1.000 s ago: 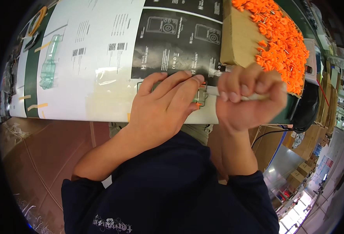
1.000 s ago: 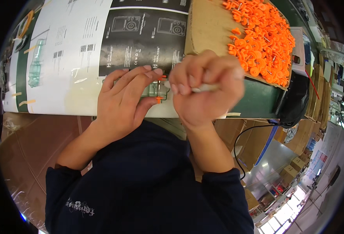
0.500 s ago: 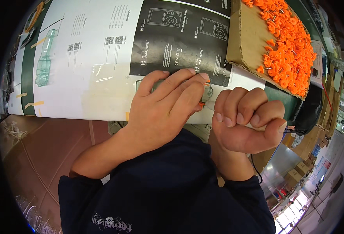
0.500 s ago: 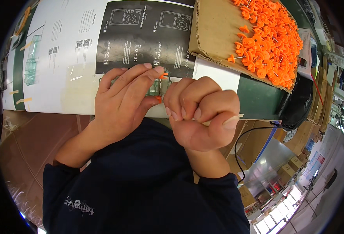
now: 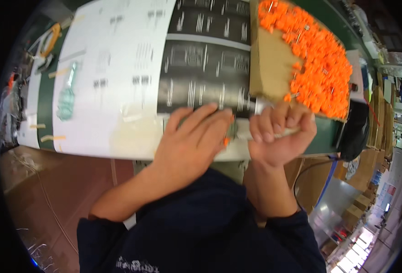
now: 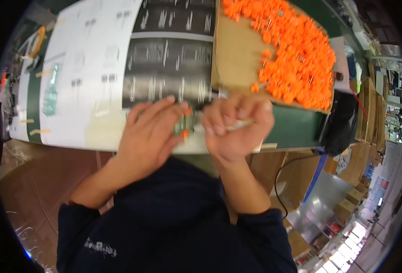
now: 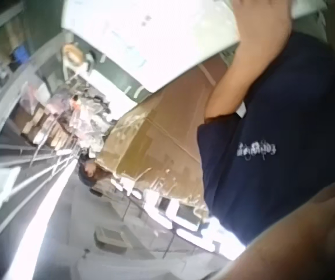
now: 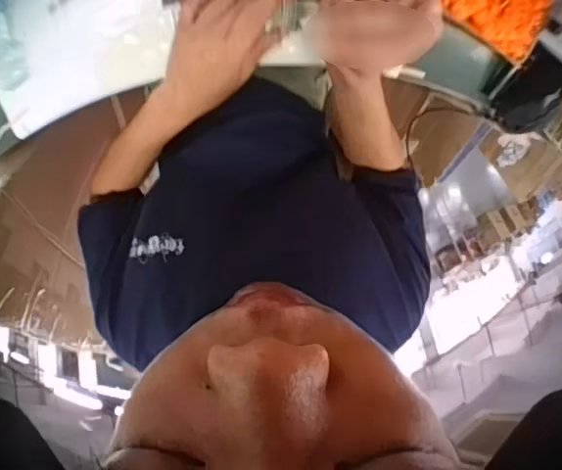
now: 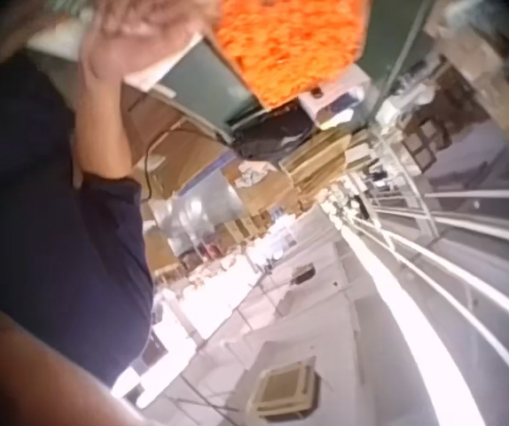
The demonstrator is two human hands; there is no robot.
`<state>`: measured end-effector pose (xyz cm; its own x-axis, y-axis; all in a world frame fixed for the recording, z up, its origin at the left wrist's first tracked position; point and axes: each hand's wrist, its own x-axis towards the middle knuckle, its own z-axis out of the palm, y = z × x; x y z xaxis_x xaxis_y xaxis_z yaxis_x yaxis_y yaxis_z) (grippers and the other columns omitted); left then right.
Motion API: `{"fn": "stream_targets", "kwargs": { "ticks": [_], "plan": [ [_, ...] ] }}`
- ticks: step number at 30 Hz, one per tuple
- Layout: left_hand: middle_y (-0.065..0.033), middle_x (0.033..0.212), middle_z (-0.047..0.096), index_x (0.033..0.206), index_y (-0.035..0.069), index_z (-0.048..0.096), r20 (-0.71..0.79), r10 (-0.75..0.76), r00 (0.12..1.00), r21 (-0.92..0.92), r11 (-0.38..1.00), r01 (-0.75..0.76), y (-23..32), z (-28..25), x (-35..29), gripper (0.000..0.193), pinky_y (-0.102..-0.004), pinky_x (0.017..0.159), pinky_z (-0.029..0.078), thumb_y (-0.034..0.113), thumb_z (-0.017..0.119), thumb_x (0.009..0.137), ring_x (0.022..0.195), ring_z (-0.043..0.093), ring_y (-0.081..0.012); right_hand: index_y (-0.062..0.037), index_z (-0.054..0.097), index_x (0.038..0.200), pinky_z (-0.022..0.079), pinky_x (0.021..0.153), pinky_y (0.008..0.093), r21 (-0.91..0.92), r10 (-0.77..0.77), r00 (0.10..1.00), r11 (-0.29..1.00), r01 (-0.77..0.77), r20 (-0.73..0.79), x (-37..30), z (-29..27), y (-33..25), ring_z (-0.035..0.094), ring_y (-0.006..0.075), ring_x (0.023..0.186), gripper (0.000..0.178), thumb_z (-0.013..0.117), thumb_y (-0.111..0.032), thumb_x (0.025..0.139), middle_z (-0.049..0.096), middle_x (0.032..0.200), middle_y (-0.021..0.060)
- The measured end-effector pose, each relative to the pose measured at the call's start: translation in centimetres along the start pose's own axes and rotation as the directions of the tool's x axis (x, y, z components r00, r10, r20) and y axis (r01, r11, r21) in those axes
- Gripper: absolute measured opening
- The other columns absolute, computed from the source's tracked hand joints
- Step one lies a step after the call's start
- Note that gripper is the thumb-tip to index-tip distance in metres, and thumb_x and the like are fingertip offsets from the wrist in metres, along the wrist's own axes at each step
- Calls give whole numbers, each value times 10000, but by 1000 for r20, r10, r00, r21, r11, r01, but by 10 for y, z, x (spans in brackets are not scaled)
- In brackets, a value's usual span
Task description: Manually assemble small orange plastic components into green housings using a handheld press tool at a factory workstation.
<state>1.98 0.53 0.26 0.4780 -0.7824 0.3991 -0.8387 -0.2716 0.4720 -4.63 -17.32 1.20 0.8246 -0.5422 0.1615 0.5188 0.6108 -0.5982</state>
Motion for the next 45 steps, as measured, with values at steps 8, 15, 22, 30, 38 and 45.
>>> {"fn": "stream_targets", "kwargs": {
  "ticks": [8,15,22,30,38,45],
  "plan": [
    [-67,1146,658,1202,118,538,-24,67,997,122,991,-64,-66,-21,85,428,-437,900,390,16,609,792,1024,619,-254,-137,486,812,385,395,288,209,98,987,975,-71,-124,-21,-45,-27,429,115,456,373,371,-363,1085,468,638,7],
    [-47,1390,608,1391,161,487,-278,146,949,450,893,-5,-185,-20,253,567,-569,1177,285,91,683,864,1328,530,-249,-136,471,816,390,390,284,178,185,982,968,-177,-30,-26,-50,-27,422,110,447,368,371,-360,1091,455,627,1],
    [-104,1332,653,1340,98,599,-262,-169,950,310,918,248,-164,-107,89,490,-427,1067,426,117,699,860,1250,596,-273,-132,469,830,400,419,283,269,182,983,945,-184,32,-27,-62,-30,437,114,474,357,364,-348,1095,456,648,1],
    [-170,1378,592,1458,44,452,-256,-732,631,298,561,772,-149,-152,-67,617,-433,993,476,126,673,888,1197,591,-334,-130,467,833,396,429,289,251,305,949,915,-315,79,-12,-53,-27,429,124,478,342,372,-335,1089,461,656,9],
    [-143,1159,689,1375,-3,517,70,-705,705,-455,607,652,-66,-107,-8,443,-301,766,489,58,551,937,879,590,-205,-126,456,766,297,381,270,-187,143,931,959,-215,-336,2,-20,-69,337,111,417,334,437,-296,1053,428,608,24],
    [-129,1276,634,1272,47,599,-52,-320,946,-26,947,319,-56,-70,13,396,-376,876,438,101,675,887,1035,561,-271,-42,632,886,435,505,293,-983,-226,973,-161,-83,-45,62,-6,-97,535,171,540,267,543,-280,966,613,691,61]
  ]
}}
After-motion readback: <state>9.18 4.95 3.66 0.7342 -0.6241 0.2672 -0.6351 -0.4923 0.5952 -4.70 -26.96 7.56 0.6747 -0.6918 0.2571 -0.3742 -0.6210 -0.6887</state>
